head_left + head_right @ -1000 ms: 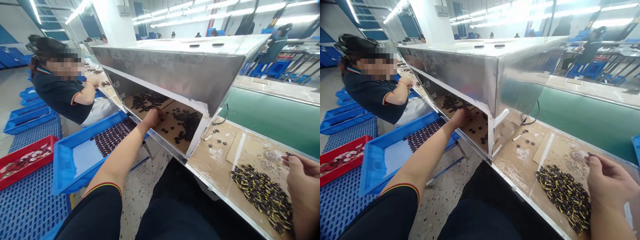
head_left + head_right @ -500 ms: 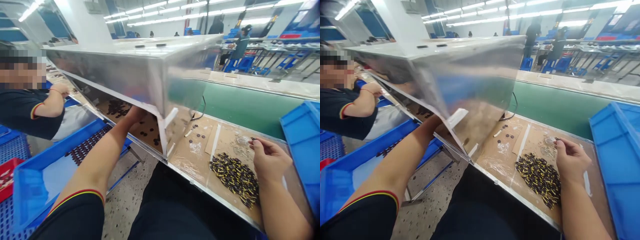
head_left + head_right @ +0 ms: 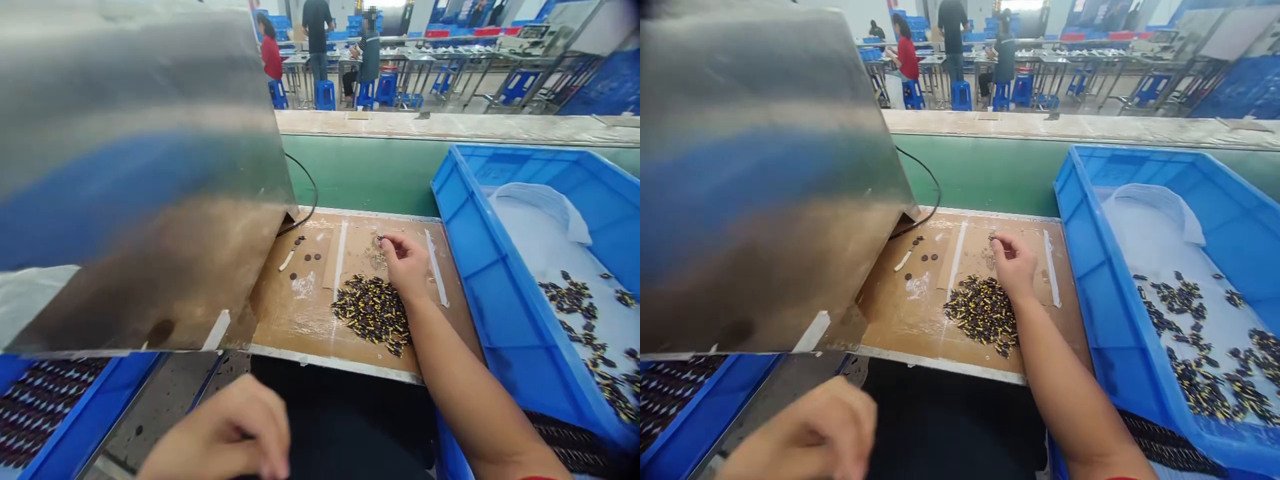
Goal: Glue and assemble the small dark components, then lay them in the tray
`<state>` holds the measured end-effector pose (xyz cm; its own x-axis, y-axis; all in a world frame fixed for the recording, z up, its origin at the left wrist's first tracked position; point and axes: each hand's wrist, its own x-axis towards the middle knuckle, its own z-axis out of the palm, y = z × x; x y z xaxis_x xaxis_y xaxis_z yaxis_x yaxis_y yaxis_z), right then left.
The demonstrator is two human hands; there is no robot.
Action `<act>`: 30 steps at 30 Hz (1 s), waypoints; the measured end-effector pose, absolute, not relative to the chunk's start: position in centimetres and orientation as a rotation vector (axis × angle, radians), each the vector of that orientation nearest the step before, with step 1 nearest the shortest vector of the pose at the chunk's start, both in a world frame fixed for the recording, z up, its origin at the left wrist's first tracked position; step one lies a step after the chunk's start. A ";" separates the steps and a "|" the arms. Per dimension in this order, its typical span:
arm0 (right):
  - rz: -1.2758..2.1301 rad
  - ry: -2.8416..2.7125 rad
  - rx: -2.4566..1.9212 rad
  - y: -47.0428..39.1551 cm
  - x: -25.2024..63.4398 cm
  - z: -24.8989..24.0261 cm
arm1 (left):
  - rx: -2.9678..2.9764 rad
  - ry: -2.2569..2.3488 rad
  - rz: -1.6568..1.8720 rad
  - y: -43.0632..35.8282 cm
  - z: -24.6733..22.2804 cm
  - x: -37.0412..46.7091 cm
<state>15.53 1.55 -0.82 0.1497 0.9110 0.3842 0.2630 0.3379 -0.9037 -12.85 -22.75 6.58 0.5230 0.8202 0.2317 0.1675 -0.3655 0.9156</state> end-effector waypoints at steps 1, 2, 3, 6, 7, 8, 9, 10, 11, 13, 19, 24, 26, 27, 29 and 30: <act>0.670 -1.381 -1.179 1.6 15.6 -0.9 | 1.682 0.705 0.671 -21.0 5.7 -10.3; 0.672 -1.380 -1.182 1.7 15.8 -1.0 | 1.581 0.654 0.645 -19.1 5.0 -7.9; 0.677 -1.372 -1.181 1.8 15.9 -1.0 | 1.515 0.673 0.717 -17.1 4.5 -5.7; 0.730 -1.292 -1.147 2.2 16.4 -0.7 | 1.255 0.922 1.125 -10.7 3.6 -0.6; 0.757 -1.252 -1.124 2.2 16.5 -0.5 | 1.117 0.966 1.223 -8.6 3.3 0.5; 0.782 -1.215 -1.098 2.2 16.5 -0.3 | 0.943 0.966 1.346 -6.6 3.0 1.3; 0.801 -1.185 -1.073 2.0 16.5 0.0 | 0.796 0.943 1.411 -4.8 2.6 2.0; 0.813 -1.168 -1.053 1.8 16.4 0.4 | 0.681 0.931 1.454 -3.3 2.1 2.4; 0.821 -1.166 -1.038 1.5 16.2 0.7 | 0.594 0.925 1.489 -2.2 1.6 2.7; 0.845 -1.192 -1.014 0.6 15.7 1.3 | 0.514 0.937 1.520 -0.8 0.7 2.9; 0.920 -1.333 -0.925 -1.2 14.3 1.2 | 0.616 0.938 1.582 -1.0 0.0 2.7; 0.913 -1.358 -0.968 -1.5 14.3 0.9 | 0.676 0.975 1.550 -1.6 0.2 2.4; 0.899 -1.398 -0.985 -1.6 14.4 1.3 | 0.682 0.972 1.555 -1.6 0.3 2.1; 0.888 -1.417 -0.987 -1.7 14.4 1.6 | 0.679 0.960 1.561 -1.6 0.3 1.9; 0.846 -1.446 -0.971 -2.0 14.4 2.1 | 0.651 0.921 1.558 -1.5 0.5 1.5; 0.813 -1.456 -0.955 -2.0 14.5 2.3 | 0.630 0.901 1.550 -1.5 0.6 1.2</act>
